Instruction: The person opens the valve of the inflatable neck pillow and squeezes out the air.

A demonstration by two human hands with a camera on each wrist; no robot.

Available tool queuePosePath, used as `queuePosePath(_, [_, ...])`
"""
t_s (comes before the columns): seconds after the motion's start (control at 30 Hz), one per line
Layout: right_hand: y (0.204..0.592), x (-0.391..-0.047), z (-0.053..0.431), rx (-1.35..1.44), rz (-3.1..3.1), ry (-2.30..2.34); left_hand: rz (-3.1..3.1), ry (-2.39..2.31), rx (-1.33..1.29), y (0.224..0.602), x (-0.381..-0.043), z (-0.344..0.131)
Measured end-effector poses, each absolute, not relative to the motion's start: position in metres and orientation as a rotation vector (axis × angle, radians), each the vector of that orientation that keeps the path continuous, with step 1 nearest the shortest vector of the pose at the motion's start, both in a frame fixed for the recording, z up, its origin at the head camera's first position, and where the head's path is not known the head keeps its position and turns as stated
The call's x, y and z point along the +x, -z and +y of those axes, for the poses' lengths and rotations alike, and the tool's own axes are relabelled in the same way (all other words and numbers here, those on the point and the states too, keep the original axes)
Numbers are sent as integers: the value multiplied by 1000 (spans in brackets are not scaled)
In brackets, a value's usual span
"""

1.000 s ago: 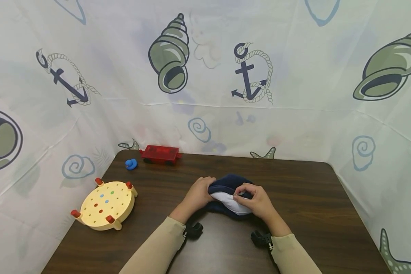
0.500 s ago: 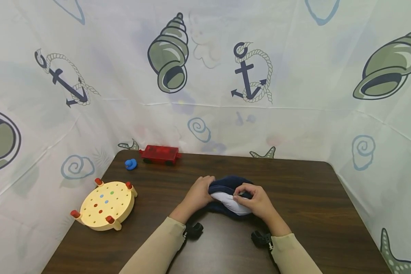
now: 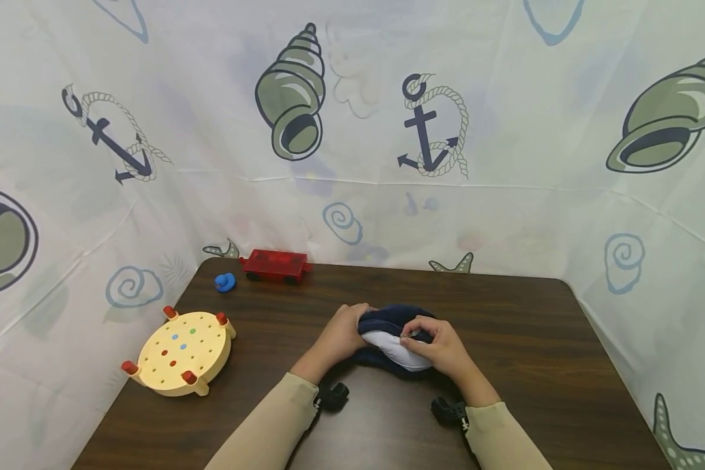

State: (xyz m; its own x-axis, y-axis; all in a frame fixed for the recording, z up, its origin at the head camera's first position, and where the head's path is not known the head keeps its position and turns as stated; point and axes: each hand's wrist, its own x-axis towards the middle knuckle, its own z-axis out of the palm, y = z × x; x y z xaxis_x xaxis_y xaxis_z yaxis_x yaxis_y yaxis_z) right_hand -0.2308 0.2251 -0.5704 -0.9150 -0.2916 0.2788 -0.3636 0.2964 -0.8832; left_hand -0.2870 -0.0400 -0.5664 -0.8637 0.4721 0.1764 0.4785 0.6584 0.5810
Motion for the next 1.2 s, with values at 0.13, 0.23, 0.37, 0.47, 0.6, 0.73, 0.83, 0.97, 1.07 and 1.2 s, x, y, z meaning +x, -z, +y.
queuePosePath(0.13, [568, -230, 224, 625, -2480, -1718, -2850, 972, -794, 564, -287, -40])
queuePosePath(0.23, [568, -229, 224, 615, -2487, -1725, -2850, 987, -783, 563, -286, -40])
queuePosePath(0.37, [569, -229, 224, 605, -2491, -1740, -2821, 1062, -796, 575, -292, -42])
queuePosePath(0.47, [569, -229, 224, 605, -2486, -1747, -2794, 1124, -800, 586, -297, -44])
queuePosePath(0.6, [570, -230, 225, 604, -2485, -1748, -2796, 1113, -838, 580, -293, -45])
queuePosePath(0.73, [571, -231, 225, 604, -2481, -1761, -2821, 1071, -892, 569, -288, -44])
queuePosePath(0.83, [571, -231, 225, 609, -2474, -1775, -2793, 1041, -953, 567, -288, -43])
queuePosePath(0.97, [571, -230, 225, 612, -2473, -1779, -2754, 996, -999, 567, -289, -44])
queuePosePath(1.07, [571, -230, 225, 609, -2475, -1783, -2750, 988, -996, 568, -289, -44])
queuePosePath(1.2, [571, -231, 225, 608, -2477, -1793, -2721, 967, -1004, 570, -290, -43])
